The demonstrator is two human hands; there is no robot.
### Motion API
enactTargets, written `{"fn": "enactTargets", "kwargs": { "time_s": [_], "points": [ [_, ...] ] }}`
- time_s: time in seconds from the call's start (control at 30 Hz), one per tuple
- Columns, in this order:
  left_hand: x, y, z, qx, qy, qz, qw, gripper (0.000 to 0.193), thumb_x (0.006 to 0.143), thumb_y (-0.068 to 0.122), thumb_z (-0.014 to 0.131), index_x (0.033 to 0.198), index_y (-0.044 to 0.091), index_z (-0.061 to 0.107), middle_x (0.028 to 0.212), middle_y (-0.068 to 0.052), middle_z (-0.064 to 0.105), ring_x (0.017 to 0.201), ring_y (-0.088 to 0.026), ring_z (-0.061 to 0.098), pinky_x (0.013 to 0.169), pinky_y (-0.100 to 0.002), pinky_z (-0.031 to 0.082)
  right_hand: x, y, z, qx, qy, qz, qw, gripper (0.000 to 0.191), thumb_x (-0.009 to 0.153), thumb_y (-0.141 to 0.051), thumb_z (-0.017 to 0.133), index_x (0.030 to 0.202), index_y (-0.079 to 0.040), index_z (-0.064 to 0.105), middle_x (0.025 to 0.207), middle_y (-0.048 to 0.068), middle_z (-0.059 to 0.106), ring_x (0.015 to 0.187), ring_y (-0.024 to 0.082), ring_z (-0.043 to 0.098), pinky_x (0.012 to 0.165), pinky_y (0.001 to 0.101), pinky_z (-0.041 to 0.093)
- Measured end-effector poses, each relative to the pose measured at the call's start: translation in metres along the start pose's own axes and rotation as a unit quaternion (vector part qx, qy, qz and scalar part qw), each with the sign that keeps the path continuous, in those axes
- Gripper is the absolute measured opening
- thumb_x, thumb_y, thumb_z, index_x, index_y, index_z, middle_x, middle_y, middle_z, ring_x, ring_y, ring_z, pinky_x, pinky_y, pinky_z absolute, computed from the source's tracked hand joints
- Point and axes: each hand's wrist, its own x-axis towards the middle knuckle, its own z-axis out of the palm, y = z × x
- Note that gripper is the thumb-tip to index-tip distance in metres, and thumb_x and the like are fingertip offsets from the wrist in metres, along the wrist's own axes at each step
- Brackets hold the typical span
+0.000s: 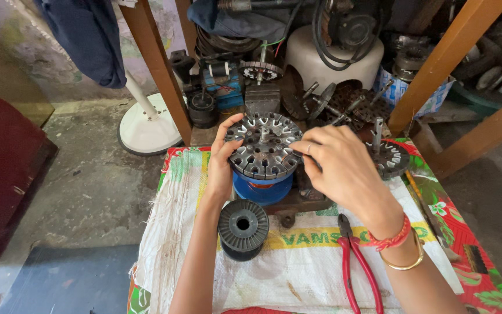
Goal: The person winds copper wire into the slots of a motor armature using a handheld tool. They rotate the armature to access different slots and continue winding until the coil is formed. The person then removes the wound coil from the armature and places it on the table.
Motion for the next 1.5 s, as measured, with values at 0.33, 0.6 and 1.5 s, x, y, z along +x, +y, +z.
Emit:
{"fn": "enactTargets", "kwargs": {
  "time_s": [0.33,0.6,1.5],
  "points": [
    [-0.001,-0.003,0.003,-0.001,0.005,-0.002,1.000,0.051,0.090,0.003,0.047,0.140,0.011,0.054,0.120,-0.010,0.067,0.102,-0.015,0.066,0.090,-0.030,0.055,0.000,-0.004,-0.004,0.058,-0.025,0.017,0.998,0.011,0.084,-0.010,0.072,0.091,-0.007,0.079,0.082,0.008,0.072,0.077,0.030,0.065,0.074,0.0400,0.052],
    [0.000,-0.006,0.001,0.016,0.003,0.013,1.000,0.051,0.089,0.003,0.048,0.139,0.010,0.056,0.122,-0.008,0.066,0.104,-0.014,0.065,0.093,-0.028,0.053,0.003,-0.016,-0.014,0.171,-0.095,0.090,0.976,0.016,0.081,-0.010,0.074,0.095,-0.004,0.078,0.074,0.012,0.071,0.056,0.026,0.067,0.055,0.0356,0.050],
    [0.003,-0.009,-0.001,-0.003,-0.001,0.006,1.000,0.051,0.090,0.001,0.045,0.140,0.009,0.054,0.120,-0.010,0.067,0.100,-0.014,0.066,0.088,-0.029,0.055,0.003,-0.011,-0.020,0.196,-0.142,0.141,0.960,0.015,0.074,-0.008,0.077,0.088,-0.003,0.078,0.058,0.013,0.061,0.045,0.025,0.056,0.050,0.0372,0.045]
  ]
}}
